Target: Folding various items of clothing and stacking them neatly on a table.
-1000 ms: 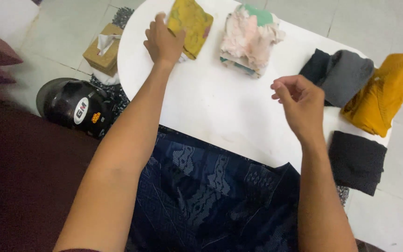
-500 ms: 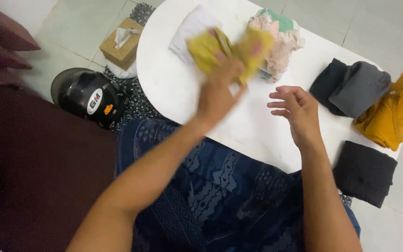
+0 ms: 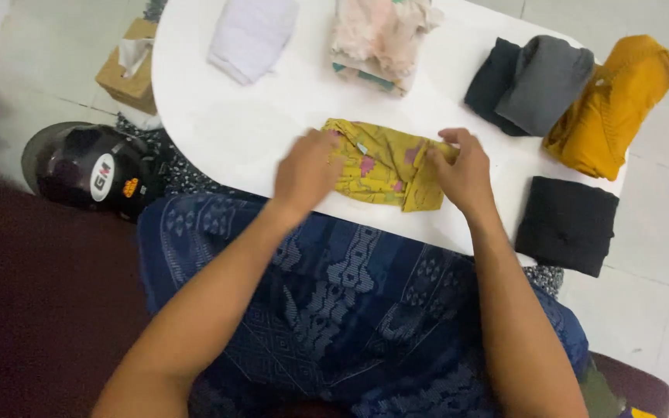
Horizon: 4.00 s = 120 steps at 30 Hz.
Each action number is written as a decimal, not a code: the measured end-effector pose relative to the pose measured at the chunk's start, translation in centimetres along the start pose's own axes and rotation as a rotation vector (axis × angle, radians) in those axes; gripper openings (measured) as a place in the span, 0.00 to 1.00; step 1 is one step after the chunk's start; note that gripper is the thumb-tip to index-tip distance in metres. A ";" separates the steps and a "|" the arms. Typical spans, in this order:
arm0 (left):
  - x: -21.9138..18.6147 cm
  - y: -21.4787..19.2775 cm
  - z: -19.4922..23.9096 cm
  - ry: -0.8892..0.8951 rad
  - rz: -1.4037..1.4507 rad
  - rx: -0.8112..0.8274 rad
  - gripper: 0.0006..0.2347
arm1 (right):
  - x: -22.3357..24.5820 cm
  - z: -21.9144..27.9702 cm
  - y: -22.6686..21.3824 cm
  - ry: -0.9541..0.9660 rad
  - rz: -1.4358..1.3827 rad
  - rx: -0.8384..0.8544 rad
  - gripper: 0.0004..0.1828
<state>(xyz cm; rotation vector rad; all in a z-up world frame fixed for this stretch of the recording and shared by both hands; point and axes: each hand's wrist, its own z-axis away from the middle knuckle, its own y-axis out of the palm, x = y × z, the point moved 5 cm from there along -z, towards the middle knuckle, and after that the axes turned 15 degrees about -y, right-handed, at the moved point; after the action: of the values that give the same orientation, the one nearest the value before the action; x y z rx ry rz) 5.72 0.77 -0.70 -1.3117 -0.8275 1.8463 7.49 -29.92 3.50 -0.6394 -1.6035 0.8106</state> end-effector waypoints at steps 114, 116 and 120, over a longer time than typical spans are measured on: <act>-5.2 -7.8 -3.3 0.234 0.080 -0.072 0.07 | -1.9 -0.2 -4.3 -0.035 0.104 -0.107 0.15; -5.1 -7.8 -3.3 0.268 0.047 -0.011 0.07 | 1.1 0.3 -5.7 -0.095 0.140 -0.094 0.22; -5.5 -7.2 -2.1 0.330 -0.037 0.112 0.09 | 1.1 0.5 -5.3 -0.090 0.283 0.069 0.20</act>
<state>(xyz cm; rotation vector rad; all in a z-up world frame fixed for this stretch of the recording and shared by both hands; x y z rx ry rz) 10.30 0.23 7.41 -1.4664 -0.5617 1.5661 6.90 -32.37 8.28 -0.8006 -1.5782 1.1116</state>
